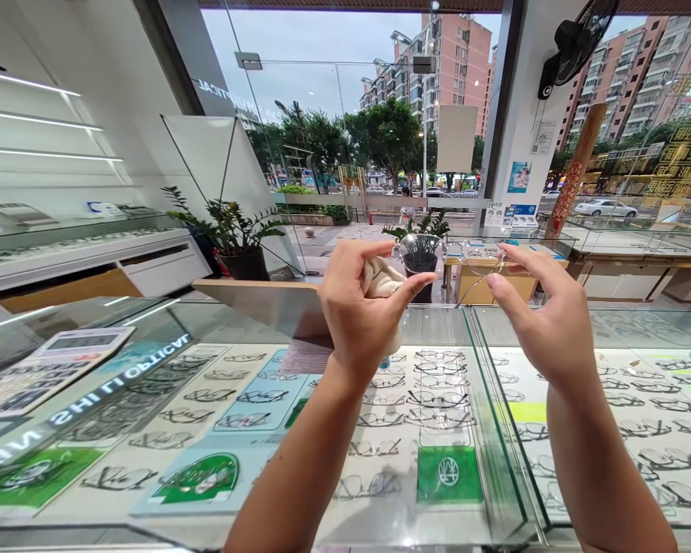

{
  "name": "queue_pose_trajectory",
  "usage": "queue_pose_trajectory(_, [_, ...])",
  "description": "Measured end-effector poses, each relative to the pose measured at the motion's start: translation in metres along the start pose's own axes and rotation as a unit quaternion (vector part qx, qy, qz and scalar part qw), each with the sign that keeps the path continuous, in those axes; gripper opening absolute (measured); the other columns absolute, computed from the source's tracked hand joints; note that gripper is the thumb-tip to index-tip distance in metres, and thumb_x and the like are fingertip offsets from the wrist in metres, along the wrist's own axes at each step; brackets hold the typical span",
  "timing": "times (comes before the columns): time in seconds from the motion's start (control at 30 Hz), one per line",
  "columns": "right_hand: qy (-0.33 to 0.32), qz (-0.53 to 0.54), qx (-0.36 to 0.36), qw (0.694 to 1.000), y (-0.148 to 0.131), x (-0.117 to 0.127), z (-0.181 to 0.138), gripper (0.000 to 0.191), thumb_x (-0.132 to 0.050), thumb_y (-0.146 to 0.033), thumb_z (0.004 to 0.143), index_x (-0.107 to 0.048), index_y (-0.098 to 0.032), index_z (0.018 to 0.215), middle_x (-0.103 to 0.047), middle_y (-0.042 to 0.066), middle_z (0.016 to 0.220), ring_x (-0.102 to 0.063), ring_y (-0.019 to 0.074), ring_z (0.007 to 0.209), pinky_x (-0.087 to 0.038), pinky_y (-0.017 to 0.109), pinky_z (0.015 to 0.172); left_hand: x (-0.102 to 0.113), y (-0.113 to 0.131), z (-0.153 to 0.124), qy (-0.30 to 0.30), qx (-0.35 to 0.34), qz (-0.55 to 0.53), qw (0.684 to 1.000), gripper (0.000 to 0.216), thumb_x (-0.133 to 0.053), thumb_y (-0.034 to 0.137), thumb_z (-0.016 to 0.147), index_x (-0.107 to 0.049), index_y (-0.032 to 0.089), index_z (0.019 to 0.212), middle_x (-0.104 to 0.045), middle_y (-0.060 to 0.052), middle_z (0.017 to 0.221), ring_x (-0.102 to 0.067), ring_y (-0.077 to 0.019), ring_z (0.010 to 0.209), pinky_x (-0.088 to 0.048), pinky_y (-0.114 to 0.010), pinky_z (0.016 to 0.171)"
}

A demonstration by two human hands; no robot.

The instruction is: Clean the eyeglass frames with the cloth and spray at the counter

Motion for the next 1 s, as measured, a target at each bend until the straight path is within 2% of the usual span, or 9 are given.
queue_pose_trajectory(0.13, [-0.013,-0.002,-0.006,1.0,0.0015,-0.0012,0.0005,0.037,-0.068,-0.041,0.09,-0.075,-0.026,0.124,-0.076,0.01,0.124,-0.069,0.0302,0.118,-0.054,0.056,0.106,0.0013,0.0044,-0.0002,-0.002,-0.005,0.008,1.0,0.04,-0.089,0.049,0.074,-0.068,0.026,0.098,-0.069,-0.004,0.092,-0.064,-0.0217,0.088,-0.056,-0.039,0.08])
queue_pose_trajectory(0.33, [-0.036,-0.008,-0.022,0.999,0.0055,-0.0029,0.0014,0.037,-0.067,-0.042,0.091,-0.075,-0.025,0.123,-0.077,0.009,0.119,-0.071,0.0292,0.112,-0.056,0.053,0.1,0.0014,0.0061,-0.0012,0.001,-0.011,0.016,1.0,0.039,-0.09,0.047,0.073,-0.068,0.026,0.098,-0.069,-0.004,0.092,-0.063,-0.0214,0.087,-0.056,-0.038,0.08])
queue_pose_trajectory(0.63, [-0.039,-0.012,-0.025,0.999,0.0091,-0.0041,0.0017,0.036,-0.067,-0.04,0.09,-0.075,-0.025,0.122,-0.077,0.009,0.116,-0.073,0.0281,0.105,-0.058,0.054,0.096,0.0005,0.0049,-0.001,0.019,-0.038,0.041,0.998,0.044,-0.089,0.053,0.072,-0.07,0.025,0.1,-0.07,-0.003,0.092,-0.065,-0.0208,0.088,-0.056,-0.037,0.082])
queue_pose_trajectory(1.0, [-0.002,0.002,-0.016,1.0,0.0045,0.0001,0.0014,0.036,-0.073,-0.044,0.087,-0.073,-0.023,0.117,-0.075,0.007,0.111,-0.071,0.0261,0.102,-0.057,0.05,0.096,0.0001,-0.0008,0.0003,-0.032,0.017,-0.006,0.999,0.042,-0.087,0.049,0.076,-0.07,0.024,0.105,-0.072,-0.004,0.099,-0.068,-0.0205,0.093,-0.057,-0.036,0.084])
Point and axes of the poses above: each hand's wrist, its own z-axis towards the middle knuckle, its own x-axis out of the back of the hand, y = z × x, the point moved 1 cm from there along z, towards the middle knuckle
